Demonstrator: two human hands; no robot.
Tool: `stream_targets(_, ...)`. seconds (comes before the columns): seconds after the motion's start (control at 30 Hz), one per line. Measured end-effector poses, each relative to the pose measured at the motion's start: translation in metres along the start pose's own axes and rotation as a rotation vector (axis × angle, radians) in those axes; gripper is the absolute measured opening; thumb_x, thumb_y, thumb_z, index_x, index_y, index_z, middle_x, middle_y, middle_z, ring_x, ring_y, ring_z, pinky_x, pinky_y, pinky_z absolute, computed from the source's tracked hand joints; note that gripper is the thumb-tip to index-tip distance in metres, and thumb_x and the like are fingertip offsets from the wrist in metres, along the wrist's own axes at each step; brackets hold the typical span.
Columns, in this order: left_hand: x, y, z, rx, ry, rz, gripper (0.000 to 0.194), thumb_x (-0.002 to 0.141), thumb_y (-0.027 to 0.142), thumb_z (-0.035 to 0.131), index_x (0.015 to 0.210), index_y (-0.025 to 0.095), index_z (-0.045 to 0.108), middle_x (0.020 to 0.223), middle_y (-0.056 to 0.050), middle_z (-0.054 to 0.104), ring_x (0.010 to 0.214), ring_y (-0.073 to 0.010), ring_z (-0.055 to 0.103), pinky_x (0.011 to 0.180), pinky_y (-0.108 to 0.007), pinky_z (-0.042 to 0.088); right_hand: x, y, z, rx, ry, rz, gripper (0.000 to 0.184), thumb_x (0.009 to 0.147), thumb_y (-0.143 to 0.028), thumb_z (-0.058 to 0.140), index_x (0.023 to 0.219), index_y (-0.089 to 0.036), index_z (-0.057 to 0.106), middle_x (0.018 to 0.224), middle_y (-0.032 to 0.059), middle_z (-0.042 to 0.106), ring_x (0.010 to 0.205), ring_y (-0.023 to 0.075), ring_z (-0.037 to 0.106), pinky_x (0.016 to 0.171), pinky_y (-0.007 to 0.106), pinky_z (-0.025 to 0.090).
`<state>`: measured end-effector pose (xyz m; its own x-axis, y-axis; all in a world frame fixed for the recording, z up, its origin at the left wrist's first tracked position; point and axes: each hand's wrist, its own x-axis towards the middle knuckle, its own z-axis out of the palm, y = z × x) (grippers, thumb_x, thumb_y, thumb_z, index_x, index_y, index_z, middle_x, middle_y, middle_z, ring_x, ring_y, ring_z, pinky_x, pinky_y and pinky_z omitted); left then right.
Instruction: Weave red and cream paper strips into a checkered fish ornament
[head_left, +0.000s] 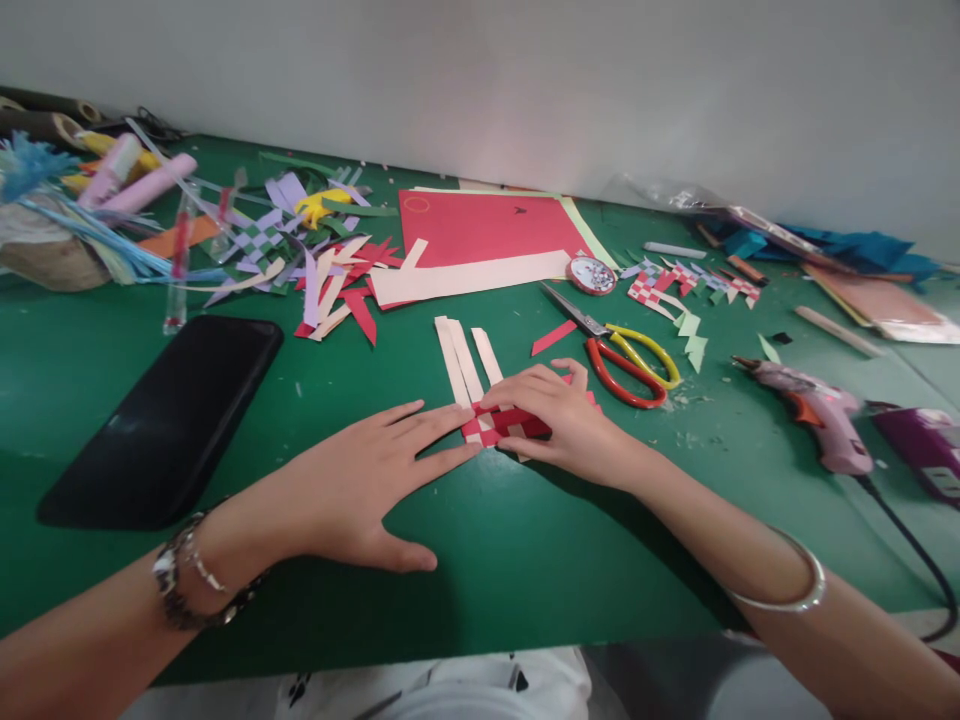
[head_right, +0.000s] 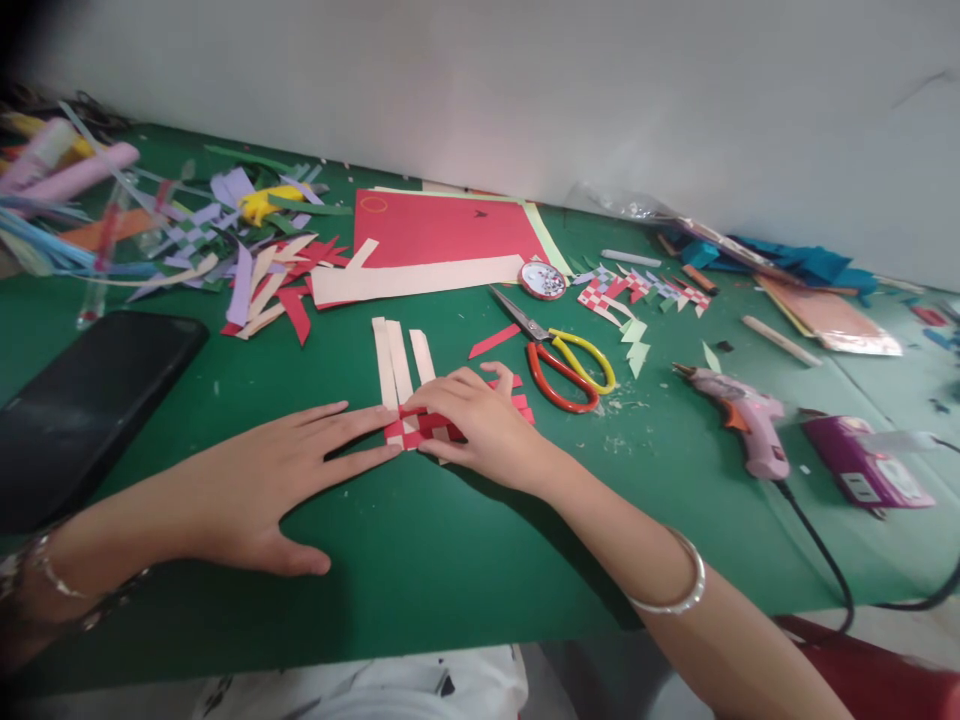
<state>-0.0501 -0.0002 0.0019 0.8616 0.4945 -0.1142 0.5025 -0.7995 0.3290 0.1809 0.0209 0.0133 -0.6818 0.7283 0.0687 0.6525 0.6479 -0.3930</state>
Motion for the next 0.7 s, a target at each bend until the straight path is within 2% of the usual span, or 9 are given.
stream_targets(0.3,0.0002,0.0003,0.0,0.034,0.004,0.02,0.08,0.072,0.07,0.034,0.137,0.025,0.02,0.144,-0.012,0.017,0.128,-0.0313,0.024,0.103,-0.049,0.019,0.0022,-0.0023,0.0024,-0.026,0.019,0.01,0.017,0.082,-0.027,0.05,0.098,-0.024,0.055,0.104,0.0,0.063,0.097,0.0175,0.05,0.088,0.037,0.013)
stream_targets(0.47,-0.0004,0.0008,0.0007,0.026,0.02,0.011,0.082,0.071,0.071,0.036,0.137,0.024,0.02,0.144,-0.013,0.018,0.127,-0.0335,0.025,0.1,-0.049,0.024,0.0001,-0.0026,-0.0018,-0.046,-0.012,-0.029,0.027,0.08,-0.035,0.051,0.105,-0.023,0.052,0.109,0.0039,0.06,0.103,0.0201,0.048,0.09,0.039,0.012)
stream_targets(0.7,-0.0004,-0.0018,0.0015,0.053,0.066,0.038,0.076,0.072,0.069,0.038,0.134,0.026,0.028,0.143,-0.014,0.019,0.126,-0.0337,0.025,0.099,-0.049,0.027,0.0014,-0.0034,0.0006,-0.065,-0.019,0.004,0.024,0.082,-0.031,0.048,0.105,-0.024,0.052,0.107,0.002,0.061,0.101,0.0189,0.048,0.091,0.04,0.013)
